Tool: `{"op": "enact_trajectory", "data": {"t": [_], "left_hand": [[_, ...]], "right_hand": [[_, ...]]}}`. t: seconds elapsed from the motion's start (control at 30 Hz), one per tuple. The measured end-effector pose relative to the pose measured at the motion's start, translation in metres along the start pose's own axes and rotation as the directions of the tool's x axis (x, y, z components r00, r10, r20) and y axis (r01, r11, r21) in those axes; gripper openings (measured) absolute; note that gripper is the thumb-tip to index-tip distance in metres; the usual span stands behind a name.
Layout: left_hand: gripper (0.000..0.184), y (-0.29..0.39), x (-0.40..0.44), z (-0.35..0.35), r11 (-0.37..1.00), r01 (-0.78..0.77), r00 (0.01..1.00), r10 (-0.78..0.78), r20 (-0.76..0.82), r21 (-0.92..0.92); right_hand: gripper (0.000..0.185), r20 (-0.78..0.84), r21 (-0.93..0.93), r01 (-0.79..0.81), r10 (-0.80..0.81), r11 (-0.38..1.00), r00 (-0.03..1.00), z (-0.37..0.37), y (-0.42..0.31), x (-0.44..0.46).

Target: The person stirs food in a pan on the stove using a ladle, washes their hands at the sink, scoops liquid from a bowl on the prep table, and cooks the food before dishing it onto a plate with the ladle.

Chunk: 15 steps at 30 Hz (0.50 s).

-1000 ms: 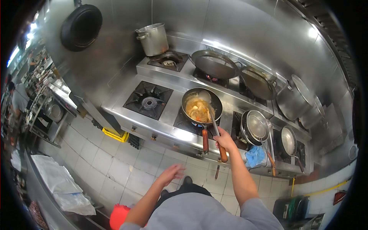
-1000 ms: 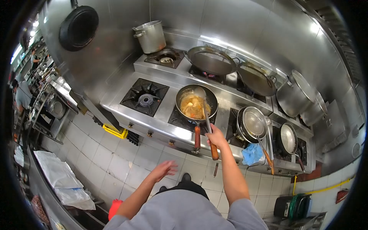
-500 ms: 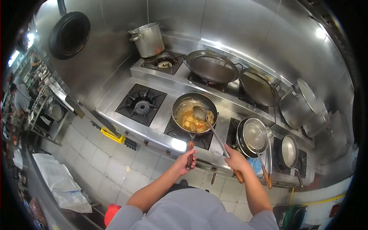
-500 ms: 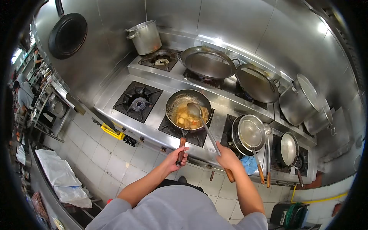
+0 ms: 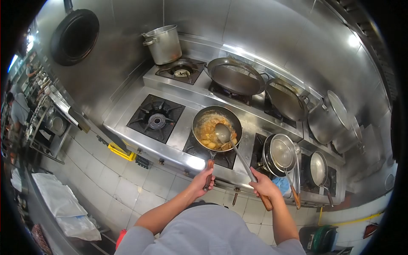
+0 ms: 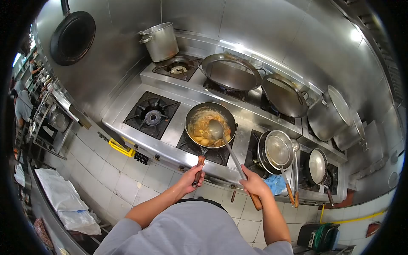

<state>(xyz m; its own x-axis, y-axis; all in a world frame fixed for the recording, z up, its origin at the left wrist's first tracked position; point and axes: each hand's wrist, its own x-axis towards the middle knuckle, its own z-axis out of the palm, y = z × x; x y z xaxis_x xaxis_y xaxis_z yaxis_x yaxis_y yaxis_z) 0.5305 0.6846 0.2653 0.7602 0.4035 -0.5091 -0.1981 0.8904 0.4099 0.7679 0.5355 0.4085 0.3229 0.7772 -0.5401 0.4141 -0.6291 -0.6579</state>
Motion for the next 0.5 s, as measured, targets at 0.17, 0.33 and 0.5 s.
{"op": "enact_trajectory", "data": {"t": [0.17, 0.33, 0.5], "left_hand": [[0.026, 0.01, -0.004, -0.011, 1.0, 0.023, 0.998, -0.024, 0.063, 0.015], [0.024, 0.023, -0.01, -0.019, 0.998, 0.045, 0.996, -0.048, 0.075, 0.039], [0.026, 0.027, -0.015, -0.031, 0.999, 0.038, 0.991, -0.039, 0.131, 0.014]], "right_hand": [[0.076, -0.173, -0.025, 0.116, -0.119, 0.993, 0.978, 0.061, -0.013, 0.054], [0.075, 0.073, 0.427, 0.008, -0.044, 0.904, 0.996, 0.068, -0.021, 0.034], [0.078, -0.025, 0.121, 0.015, -0.012, 0.993, 1.0, 0.055, -0.02, -0.01]]}}
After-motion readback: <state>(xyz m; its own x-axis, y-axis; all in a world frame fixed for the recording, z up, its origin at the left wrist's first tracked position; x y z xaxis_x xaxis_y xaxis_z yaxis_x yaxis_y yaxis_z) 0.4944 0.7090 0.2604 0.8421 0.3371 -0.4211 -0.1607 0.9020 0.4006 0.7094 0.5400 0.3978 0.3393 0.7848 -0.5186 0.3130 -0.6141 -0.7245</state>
